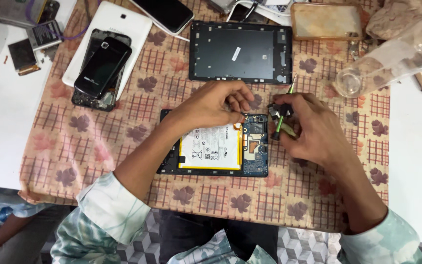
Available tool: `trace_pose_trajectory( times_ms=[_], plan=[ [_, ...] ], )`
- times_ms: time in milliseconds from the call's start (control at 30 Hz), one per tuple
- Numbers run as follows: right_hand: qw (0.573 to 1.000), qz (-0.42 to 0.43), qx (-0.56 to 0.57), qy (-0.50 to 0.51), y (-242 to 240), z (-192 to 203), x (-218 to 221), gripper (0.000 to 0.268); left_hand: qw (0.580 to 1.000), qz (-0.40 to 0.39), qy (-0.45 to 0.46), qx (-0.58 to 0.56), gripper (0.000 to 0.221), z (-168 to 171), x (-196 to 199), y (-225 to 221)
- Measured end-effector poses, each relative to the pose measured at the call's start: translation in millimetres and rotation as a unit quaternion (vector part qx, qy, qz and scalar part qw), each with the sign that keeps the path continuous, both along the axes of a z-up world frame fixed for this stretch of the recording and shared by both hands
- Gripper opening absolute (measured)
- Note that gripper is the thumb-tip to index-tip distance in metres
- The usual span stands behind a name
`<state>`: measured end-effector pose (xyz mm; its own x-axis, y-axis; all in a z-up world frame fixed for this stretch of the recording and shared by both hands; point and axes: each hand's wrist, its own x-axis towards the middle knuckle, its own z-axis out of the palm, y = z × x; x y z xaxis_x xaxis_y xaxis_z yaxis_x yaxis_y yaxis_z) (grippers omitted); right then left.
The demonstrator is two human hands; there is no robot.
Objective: The person uses a yellow plastic pry tool and a screwdriver to remove a small black component from the internal frame of a disassembled tablet. They pry the component loose, lift it out, and place it on the table.
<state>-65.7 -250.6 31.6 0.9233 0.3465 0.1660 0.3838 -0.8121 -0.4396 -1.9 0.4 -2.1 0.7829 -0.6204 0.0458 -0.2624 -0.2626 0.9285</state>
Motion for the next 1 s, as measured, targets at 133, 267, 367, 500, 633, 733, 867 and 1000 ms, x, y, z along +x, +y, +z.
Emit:
trace_pose_trajectory(
  times_ms=[133, 267, 367, 500, 633, 733, 867, 1000],
  plan=[
    [0.999, -0.029, 0.011, 0.032, -4, -5, -1, 0.041, 1.000, 0.002, -0.011, 0.004, 0.036, -2, 1, 0],
    [0.997, 0.012, 0.070, -0.020, -6, -15, 3, 0.032, 1.000, 0.005, -0.010, 0.006, 0.035, -1, 0, 0],
    [0.996, -0.003, 0.030, -0.083, -9, -18, 9, 0.033, 1.000, 0.007, -0.005, 0.019, 0.036, 1, -1, -1],
    [0.987, -0.029, 0.027, -0.155, -17, -12, 7, 0.027, 1.000, 0.006, -0.008, 0.028, 0.036, 4, -1, -1],
    [0.969, -0.028, 0.183, -0.164, -22, -2, 5, 0.006, 0.999, 0.000, -0.012, 0.033, 0.036, 3, 0, -1],
    [0.995, -0.071, 0.044, -0.062, -23, 8, 6, 0.012, 0.999, 0.000, -0.012, 0.033, 0.036, 3, 1, -1],
    [0.996, -0.010, -0.090, -0.026, -15, 9, 0, 0.036, 1.000, -0.002, -0.021, 0.011, 0.035, 3, 0, 1],
    [0.995, -0.025, -0.096, -0.026, -15, 0, -5, 0.037, 1.000, -0.001, -0.016, 0.025, 0.033, 1, 1, 1]
  ],
)
